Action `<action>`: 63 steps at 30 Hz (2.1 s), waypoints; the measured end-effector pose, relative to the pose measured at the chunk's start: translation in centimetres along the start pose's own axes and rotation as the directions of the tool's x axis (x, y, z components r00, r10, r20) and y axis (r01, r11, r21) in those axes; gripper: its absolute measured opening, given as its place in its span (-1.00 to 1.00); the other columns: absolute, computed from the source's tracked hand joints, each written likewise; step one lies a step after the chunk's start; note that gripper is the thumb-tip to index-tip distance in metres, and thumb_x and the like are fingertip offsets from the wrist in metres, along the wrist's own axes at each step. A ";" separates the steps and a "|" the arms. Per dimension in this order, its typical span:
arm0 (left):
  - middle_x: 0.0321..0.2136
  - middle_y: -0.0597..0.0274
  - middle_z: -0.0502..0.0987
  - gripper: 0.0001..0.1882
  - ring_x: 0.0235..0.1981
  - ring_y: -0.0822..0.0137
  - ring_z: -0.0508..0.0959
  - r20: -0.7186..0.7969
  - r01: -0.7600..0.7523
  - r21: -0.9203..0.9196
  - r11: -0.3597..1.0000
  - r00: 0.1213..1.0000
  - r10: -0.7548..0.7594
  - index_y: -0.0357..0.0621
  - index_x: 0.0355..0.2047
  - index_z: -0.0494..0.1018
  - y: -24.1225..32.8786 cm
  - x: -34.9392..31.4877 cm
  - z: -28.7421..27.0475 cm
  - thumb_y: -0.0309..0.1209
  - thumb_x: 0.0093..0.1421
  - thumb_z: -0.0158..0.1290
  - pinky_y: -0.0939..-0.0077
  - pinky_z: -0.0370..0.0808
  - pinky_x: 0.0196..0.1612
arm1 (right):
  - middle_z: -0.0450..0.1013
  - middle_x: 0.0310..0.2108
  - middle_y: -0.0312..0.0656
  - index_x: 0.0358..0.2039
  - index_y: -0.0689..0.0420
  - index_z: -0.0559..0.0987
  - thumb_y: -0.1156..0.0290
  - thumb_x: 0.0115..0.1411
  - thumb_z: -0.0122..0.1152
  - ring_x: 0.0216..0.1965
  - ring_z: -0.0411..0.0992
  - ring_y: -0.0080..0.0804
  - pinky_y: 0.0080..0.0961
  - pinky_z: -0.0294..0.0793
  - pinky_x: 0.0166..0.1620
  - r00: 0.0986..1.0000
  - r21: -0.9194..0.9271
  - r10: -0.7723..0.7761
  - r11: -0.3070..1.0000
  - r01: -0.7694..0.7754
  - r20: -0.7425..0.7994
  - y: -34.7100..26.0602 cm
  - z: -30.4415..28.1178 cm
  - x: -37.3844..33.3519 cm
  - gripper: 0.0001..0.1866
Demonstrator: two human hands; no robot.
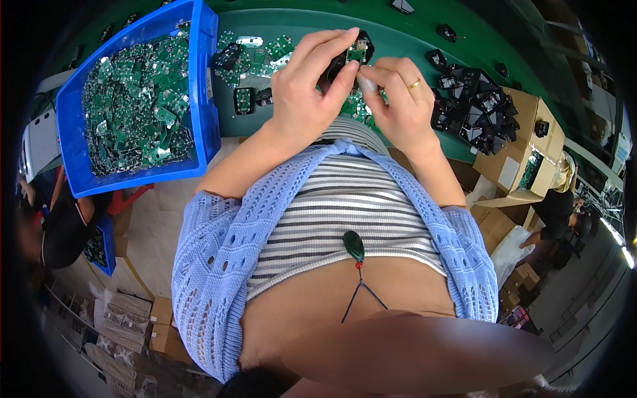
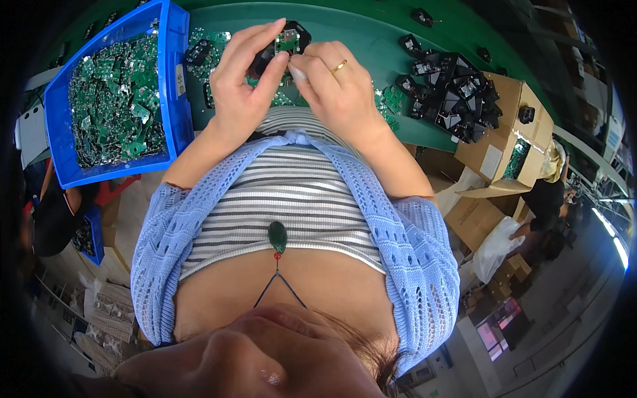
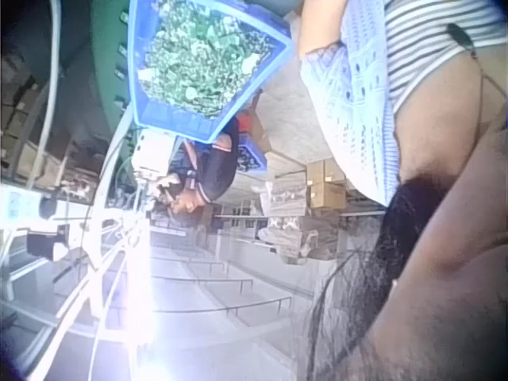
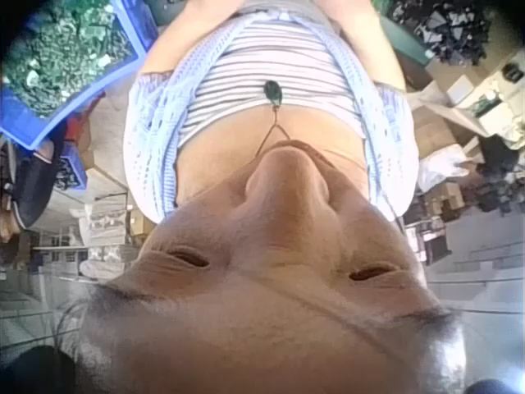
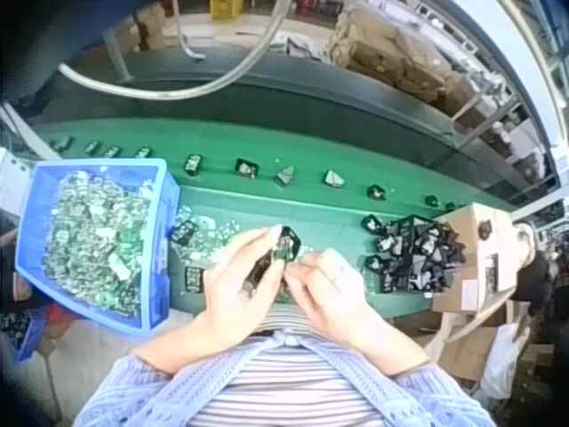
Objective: The person picks up a circuit board and a black plastic housing, fits the board into the housing by hand, and then places the assembled unit onto the green work surface.
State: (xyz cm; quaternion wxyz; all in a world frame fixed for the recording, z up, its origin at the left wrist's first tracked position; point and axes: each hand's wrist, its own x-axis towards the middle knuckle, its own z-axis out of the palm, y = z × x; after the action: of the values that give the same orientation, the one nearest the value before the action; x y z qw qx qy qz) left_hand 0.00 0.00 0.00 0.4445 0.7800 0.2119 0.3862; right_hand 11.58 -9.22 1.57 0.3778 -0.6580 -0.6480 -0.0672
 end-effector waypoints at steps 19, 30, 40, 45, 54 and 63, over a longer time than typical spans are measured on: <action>-0.19 0.18 0.37 -0.68 -0.19 0.46 0.41 0.031 0.098 -0.214 0.972 0.995 -0.094 -0.23 -0.09 0.38 -0.3 -0.4 0.4 -0.56 0.09 0.01 0.68 0.41 -0.22 | 0.31 -0.27 -0.24 -0.08 0.21 0.23 0.37 0.12 0.12 -0.39 0.30 -0.66 -0.79 0.31 -0.54 0.700 0.769 0.629 0.245 -0.591 0.338 -0.9 1.4 -0.9 -0.59; -0.25 0.25 0.41 -0.64 -0.35 0.49 0.46 0.296 0.587 -0.599 0.545 0.794 -0.531 -0.11 0.01 0.29 -2.2 -1.0 0.0 -0.38 0.18 -0.05 0.69 0.45 -0.36 | 0.35 -0.51 -0.24 -0.12 0.21 0.22 0.54 0.09 0.09 -0.61 0.31 -0.63 -0.76 0.28 -0.58 0.652 0.800 0.706 0.205 -0.564 0.279 -0.3 1.8 -1.5 -0.64; -0.28 0.30 0.45 -0.68 -0.30 0.51 0.48 0.608 0.823 -0.517 0.236 0.547 -0.576 -0.18 -0.09 0.30 -2.4 -1.1 -1.2 -0.58 0.10 -0.06 0.65 0.48 -0.32 | 0.40 -0.50 -0.29 -0.38 0.08 0.55 0.49 -0.06 0.21 -0.51 0.38 -0.38 -0.55 0.38 -0.51 0.979 0.249 0.110 0.957 -0.150 0.170 -1.0 0.5 -1.8 -0.83; -0.34 0.28 0.46 -0.75 -0.36 0.55 0.46 0.449 0.742 -0.476 0.472 0.667 -0.595 -0.22 -0.15 0.27 -1.6 -1.6 -1.1 -0.48 0.15 -0.05 0.68 0.44 -0.34 | 0.40 -0.50 -0.31 -0.40 0.06 0.54 0.48 -0.10 0.24 -0.49 0.38 -0.40 -0.53 0.38 -0.52 0.998 -0.001 0.034 0.999 -0.034 0.047 -0.5 0.1 -0.5 -0.82; -0.21 0.10 0.43 -0.69 -0.22 0.36 0.48 0.457 0.652 -0.585 0.483 0.757 -0.467 -0.27 -0.11 0.17 -1.2 -1.7 -1.1 -0.43 0.18 -0.05 0.46 0.52 -0.19 | 0.37 -0.51 -0.22 -0.47 0.15 0.49 0.55 -0.14 0.25 -0.48 0.36 -0.33 -0.48 0.36 -0.48 0.955 0.211 0.291 0.938 -0.273 -0.058 0.2 1.6 -0.9 -0.84; -0.30 0.17 0.46 -0.68 -0.37 0.54 0.47 0.319 0.597 -0.509 0.620 0.800 -0.508 -0.26 -0.17 0.22 -2.2 -1.1 -0.6 -0.48 0.11 0.05 0.71 0.41 -0.35 | 0.35 -0.48 -0.18 -0.46 0.18 0.46 0.58 -0.14 0.22 -0.43 0.35 -0.26 -0.43 0.36 -0.43 0.981 0.164 0.191 0.967 -0.195 0.043 1.3 3.0 -0.3 -0.83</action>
State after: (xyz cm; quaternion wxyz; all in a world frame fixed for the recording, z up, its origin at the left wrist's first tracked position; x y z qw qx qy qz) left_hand -1.15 0.69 -2.17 0.7734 0.5252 0.2794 0.2189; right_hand 11.45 -7.54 -1.29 0.4277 -0.6847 -0.5892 0.0335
